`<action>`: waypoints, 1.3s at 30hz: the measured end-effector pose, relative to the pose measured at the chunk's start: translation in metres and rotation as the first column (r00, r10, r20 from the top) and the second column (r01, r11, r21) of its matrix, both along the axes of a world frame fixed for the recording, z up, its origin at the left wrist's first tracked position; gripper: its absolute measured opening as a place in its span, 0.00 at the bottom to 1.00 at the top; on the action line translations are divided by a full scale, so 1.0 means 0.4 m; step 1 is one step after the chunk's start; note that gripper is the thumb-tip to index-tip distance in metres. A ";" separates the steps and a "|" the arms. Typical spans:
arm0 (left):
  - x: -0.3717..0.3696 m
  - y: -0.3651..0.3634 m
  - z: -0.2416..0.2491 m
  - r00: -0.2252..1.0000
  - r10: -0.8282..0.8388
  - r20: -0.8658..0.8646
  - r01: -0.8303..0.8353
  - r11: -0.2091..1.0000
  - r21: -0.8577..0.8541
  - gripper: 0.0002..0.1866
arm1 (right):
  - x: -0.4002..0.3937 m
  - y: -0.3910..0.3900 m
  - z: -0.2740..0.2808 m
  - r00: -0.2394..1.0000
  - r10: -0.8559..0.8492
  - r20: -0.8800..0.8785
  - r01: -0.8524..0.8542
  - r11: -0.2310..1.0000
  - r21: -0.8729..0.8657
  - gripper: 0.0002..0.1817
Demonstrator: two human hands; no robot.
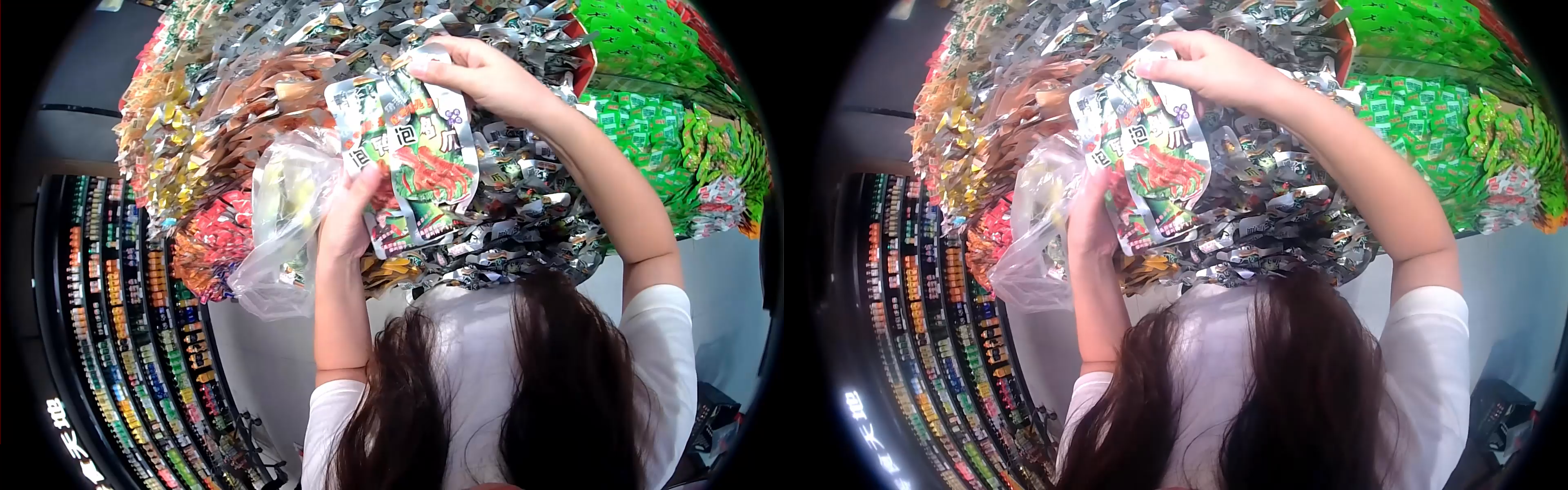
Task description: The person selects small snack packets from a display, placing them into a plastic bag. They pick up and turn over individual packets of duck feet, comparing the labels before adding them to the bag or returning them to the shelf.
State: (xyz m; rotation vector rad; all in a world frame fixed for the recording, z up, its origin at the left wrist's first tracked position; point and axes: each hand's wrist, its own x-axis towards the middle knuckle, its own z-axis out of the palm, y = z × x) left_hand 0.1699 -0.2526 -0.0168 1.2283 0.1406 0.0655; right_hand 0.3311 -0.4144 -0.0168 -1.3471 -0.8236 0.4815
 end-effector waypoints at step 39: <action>0.014 -0.053 0.005 0.837 0.387 0.386 -0.481 0.857 0.185 0.14 | -0.241 -0.085 -0.056 0.921 0.129 -0.366 -0.182 0.977 -0.114 0.15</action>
